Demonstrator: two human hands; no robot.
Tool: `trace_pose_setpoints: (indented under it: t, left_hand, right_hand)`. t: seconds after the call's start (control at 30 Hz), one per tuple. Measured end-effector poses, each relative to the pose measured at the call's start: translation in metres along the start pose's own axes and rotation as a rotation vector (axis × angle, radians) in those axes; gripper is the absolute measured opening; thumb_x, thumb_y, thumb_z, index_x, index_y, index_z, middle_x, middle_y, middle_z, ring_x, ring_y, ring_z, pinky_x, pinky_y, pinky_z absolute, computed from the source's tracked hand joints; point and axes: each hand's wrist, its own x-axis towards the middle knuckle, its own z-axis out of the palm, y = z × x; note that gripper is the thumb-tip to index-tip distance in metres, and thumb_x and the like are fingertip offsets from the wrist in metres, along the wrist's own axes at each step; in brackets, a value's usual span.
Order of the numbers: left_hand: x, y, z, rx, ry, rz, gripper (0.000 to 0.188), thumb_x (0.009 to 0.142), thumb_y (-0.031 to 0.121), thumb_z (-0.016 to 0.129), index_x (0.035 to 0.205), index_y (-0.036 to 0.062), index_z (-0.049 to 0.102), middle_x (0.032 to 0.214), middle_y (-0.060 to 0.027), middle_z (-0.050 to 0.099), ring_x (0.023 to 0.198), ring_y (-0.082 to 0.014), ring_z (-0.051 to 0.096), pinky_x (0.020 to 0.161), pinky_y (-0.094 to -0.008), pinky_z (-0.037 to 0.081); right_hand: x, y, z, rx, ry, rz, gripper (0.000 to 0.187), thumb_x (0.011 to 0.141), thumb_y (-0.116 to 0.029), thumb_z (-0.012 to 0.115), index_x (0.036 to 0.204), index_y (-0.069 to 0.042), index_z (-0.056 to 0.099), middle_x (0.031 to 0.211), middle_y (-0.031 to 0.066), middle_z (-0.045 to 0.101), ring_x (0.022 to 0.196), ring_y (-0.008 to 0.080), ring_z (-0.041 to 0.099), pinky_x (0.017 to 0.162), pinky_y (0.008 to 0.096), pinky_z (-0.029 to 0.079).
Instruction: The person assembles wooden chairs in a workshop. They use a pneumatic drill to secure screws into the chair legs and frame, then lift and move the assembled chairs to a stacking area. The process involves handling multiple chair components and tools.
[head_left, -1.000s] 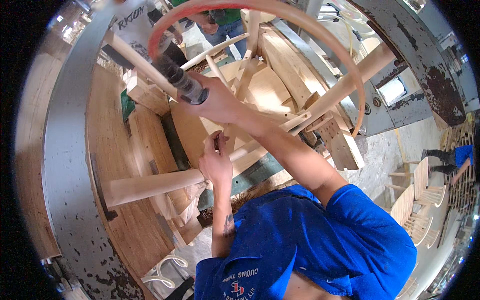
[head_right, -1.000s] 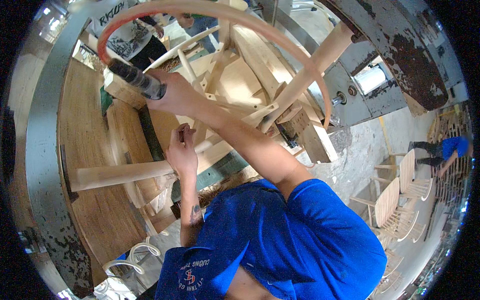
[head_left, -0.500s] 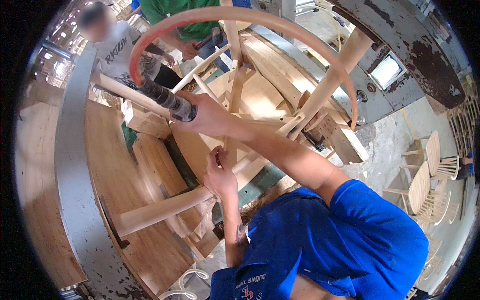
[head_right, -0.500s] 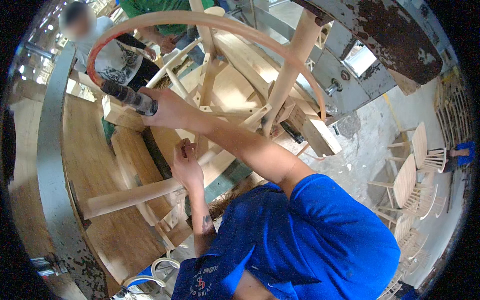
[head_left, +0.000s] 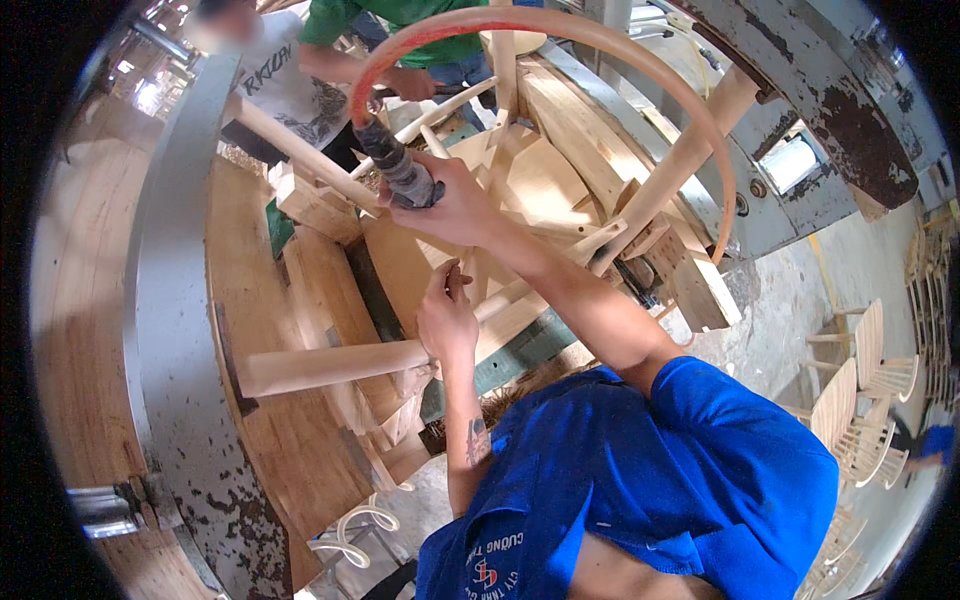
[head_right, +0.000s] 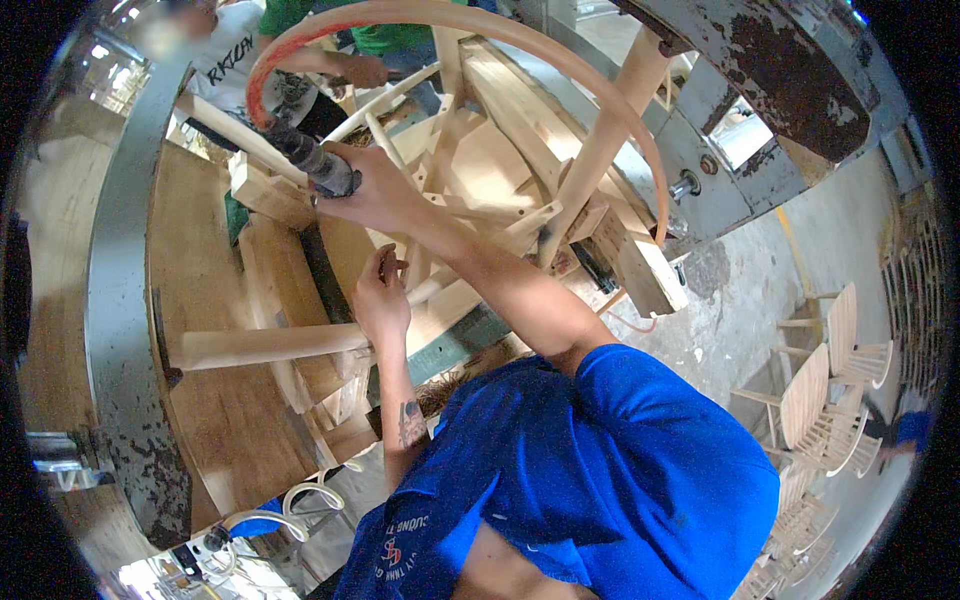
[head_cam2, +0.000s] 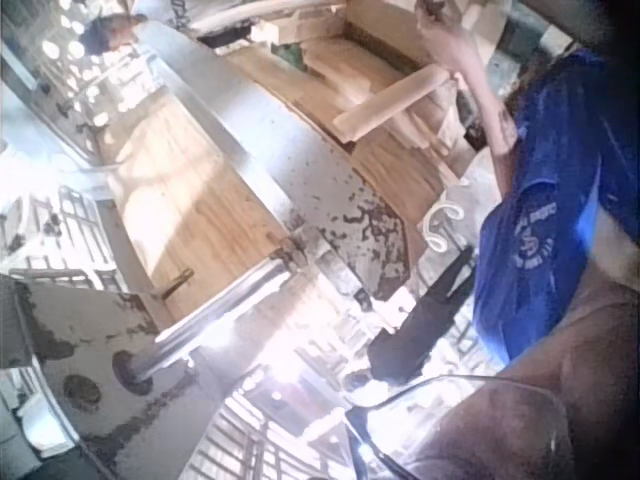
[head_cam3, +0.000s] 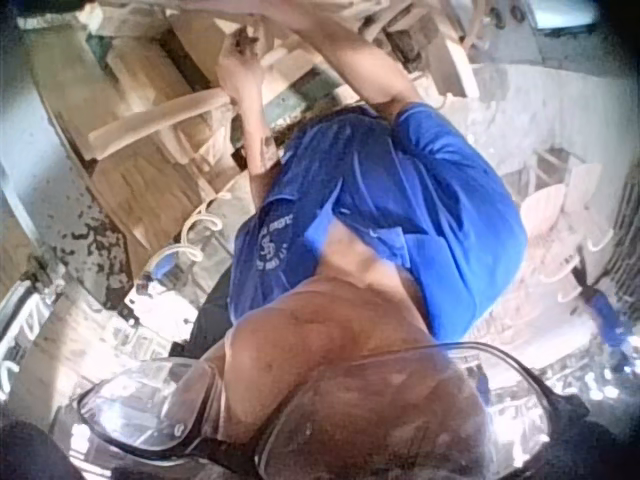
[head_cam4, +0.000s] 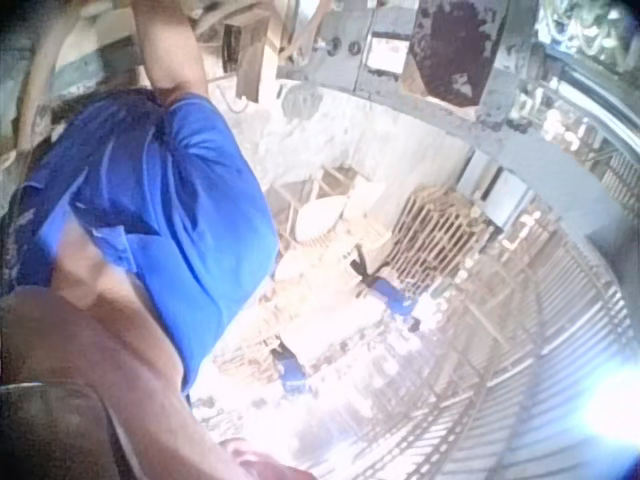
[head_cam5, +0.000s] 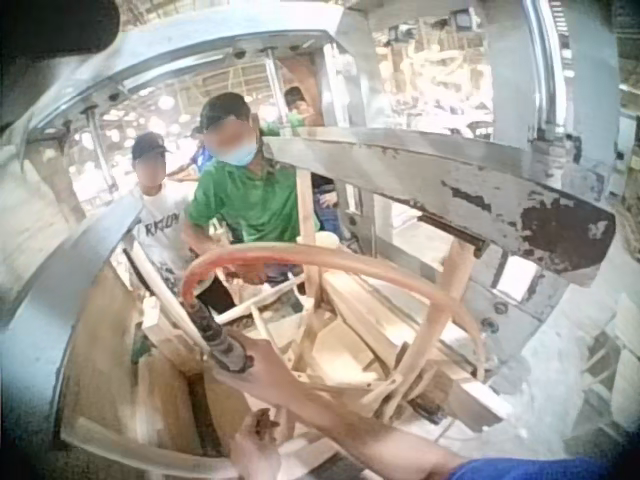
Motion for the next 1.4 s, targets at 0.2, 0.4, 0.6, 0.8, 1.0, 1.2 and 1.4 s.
trace_pose_setpoints:
  t: [0.2,0.4,0.6,0.8,1.0,1.2,1.4]
  left_hand:
    - [0.002,-0.003,-0.003,0.023,-0.008,0.028,0.028,0.099,0.032,0.050,0.114,0.0177,0.069,0.092,-0.0011,0.074,0.087,-0.0279,0.070,0.076,-0.0408,0.052]
    - [-0.003,-0.009,-0.004,0.041,0.041,0.024,0.027,0.100,0.031,0.049,0.113,0.0180,0.069,0.092,-0.0011,0.074,0.088,-0.0290,0.070,0.077,-0.0414,0.052]
    - [0.003,-0.006,-0.002,-0.240,-0.134,0.040,0.026,0.100,0.027,0.049,0.108,0.0099,0.067,0.089,-0.0115,0.072,0.086,-0.0346,0.068,0.070,-0.0445,0.050]
    - [0.040,-0.028,0.013,0.110,-0.003,0.321,0.022,0.093,0.020,0.056,0.095,0.0011,0.068,0.086,-0.0217,0.069,0.083,-0.0416,0.067,0.070,-0.0478,0.050]
    - [0.091,-0.026,0.026,0.425,-0.045,0.567,0.017,0.087,0.020,0.064,0.087,0.0039,0.070,0.084,-0.0205,0.069,0.080,-0.0400,0.068,0.070,-0.0491,0.054]
    - [0.088,-0.024,0.044,0.533,-0.156,0.662,0.025,0.088,0.027,0.064,0.090,0.0029,0.070,0.086,-0.0213,0.069,0.082,-0.0396,0.068,0.068,-0.0479,0.054]
    - [0.096,-0.031,0.046,0.895,-0.018,0.730,0.018,0.090,0.022,0.060,0.085,0.0100,0.072,0.084,-0.0141,0.072,0.079,-0.0293,0.072,0.065,-0.0432,0.056]
  right_hand:
    - [0.002,-0.003,0.002,0.021,0.033,0.034,0.024,0.076,-0.005,0.074,0.099,-0.004,0.066,0.089,0.0013,0.069,0.082,0.0090,0.064,0.079,0.0273,0.051]
    - [-0.004,-0.030,-0.003,0.214,0.049,-0.109,0.027,0.078,0.005,0.067,0.102,-0.003,0.059,0.093,0.0056,0.067,0.088,0.0136,0.063,0.079,0.0296,0.051]
    - [-0.062,-0.092,-0.031,0.027,0.190,-0.348,0.019,0.071,0.005,0.071,0.086,-0.005,0.063,0.085,0.0091,0.069,0.081,0.0234,0.068,0.080,0.0367,0.054]
    - [-0.128,-0.155,-0.070,0.012,-0.005,-0.564,0.025,0.082,0.008,0.063,0.090,-0.010,0.048,0.088,0.0075,0.065,0.086,0.0299,0.067,0.087,0.0553,0.053]
    - [-0.170,-0.185,-0.095,-0.088,0.066,-0.594,0.030,0.084,0.004,0.066,0.096,-0.012,0.043,0.085,0.0053,0.063,0.083,0.0266,0.066,0.086,0.0520,0.054]
    - [-0.204,-0.180,-0.107,0.024,0.244,-0.538,0.026,0.076,0.010,0.064,0.094,-0.005,0.053,0.084,0.0116,0.066,0.082,0.0299,0.068,0.085,0.0484,0.056]
    - [-0.241,-0.181,-0.110,0.082,0.269,-0.434,0.023,0.077,0.008,0.066,0.092,-0.005,0.054,0.084,0.0125,0.066,0.081,0.0305,0.068,0.086,0.0491,0.055]
